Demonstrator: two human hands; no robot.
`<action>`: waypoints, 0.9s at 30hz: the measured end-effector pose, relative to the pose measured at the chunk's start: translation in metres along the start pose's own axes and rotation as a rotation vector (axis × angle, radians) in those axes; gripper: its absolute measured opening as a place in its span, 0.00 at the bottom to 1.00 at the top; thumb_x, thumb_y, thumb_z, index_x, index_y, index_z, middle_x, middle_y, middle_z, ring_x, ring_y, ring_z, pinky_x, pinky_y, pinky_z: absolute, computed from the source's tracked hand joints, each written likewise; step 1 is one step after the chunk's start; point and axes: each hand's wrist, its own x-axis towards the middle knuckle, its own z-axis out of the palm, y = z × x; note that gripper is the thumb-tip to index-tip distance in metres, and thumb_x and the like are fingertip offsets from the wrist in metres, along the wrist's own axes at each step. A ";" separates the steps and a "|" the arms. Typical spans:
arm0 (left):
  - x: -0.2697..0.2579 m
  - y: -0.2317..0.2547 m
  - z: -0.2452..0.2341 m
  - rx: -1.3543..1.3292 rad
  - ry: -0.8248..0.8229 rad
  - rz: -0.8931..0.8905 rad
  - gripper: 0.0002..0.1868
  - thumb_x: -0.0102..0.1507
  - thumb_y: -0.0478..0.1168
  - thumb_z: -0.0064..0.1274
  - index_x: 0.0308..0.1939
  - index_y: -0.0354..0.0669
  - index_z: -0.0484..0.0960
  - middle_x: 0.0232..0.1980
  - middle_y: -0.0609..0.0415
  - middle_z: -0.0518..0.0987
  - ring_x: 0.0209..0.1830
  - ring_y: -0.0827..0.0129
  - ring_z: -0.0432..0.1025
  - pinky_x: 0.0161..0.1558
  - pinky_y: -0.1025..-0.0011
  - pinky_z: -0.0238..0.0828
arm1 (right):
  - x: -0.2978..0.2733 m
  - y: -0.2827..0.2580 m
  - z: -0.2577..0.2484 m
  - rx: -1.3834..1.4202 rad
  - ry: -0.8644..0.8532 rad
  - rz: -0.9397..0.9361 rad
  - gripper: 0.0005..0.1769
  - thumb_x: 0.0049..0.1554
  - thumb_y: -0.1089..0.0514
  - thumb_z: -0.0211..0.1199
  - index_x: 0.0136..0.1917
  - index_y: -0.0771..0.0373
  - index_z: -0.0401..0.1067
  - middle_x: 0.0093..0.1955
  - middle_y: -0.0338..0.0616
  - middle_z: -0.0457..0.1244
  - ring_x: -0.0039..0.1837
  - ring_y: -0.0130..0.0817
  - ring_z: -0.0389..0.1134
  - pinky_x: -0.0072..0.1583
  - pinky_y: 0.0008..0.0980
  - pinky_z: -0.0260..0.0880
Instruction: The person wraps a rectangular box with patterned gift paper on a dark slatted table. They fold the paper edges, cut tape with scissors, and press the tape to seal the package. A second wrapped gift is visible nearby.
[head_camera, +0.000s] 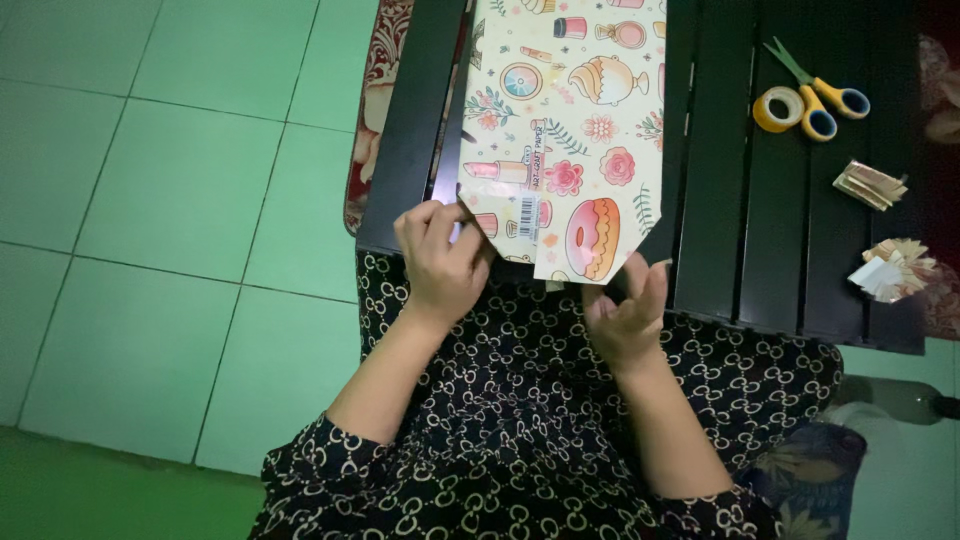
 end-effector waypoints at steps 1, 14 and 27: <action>0.000 -0.003 0.001 -0.047 0.005 -0.009 0.20 0.56 0.47 0.69 0.45 0.46 0.78 0.52 0.55 0.72 0.57 0.58 0.63 0.57 0.55 0.59 | 0.000 0.000 0.003 0.010 0.033 0.009 0.63 0.59 0.76 0.63 0.84 0.48 0.19 0.55 0.64 0.66 0.58 0.47 0.72 0.58 0.41 0.78; 0.083 -0.025 -0.031 -0.313 -0.215 0.304 0.42 0.58 0.38 0.72 0.72 0.57 0.66 0.75 0.56 0.69 0.80 0.56 0.59 0.81 0.46 0.54 | 0.007 -0.003 0.018 0.043 0.178 0.122 0.61 0.65 0.67 0.64 0.83 0.39 0.16 0.61 0.62 0.64 0.62 0.44 0.71 0.61 0.35 0.77; 0.081 -0.025 -0.020 -0.334 -0.133 0.399 0.27 0.59 0.37 0.71 0.60 0.61 0.81 0.69 0.64 0.73 0.76 0.59 0.63 0.81 0.49 0.56 | 0.050 0.039 -0.008 -0.190 0.073 -0.470 0.54 0.55 0.64 0.69 0.82 0.41 0.40 0.56 0.49 0.66 0.55 0.41 0.67 0.53 0.39 0.72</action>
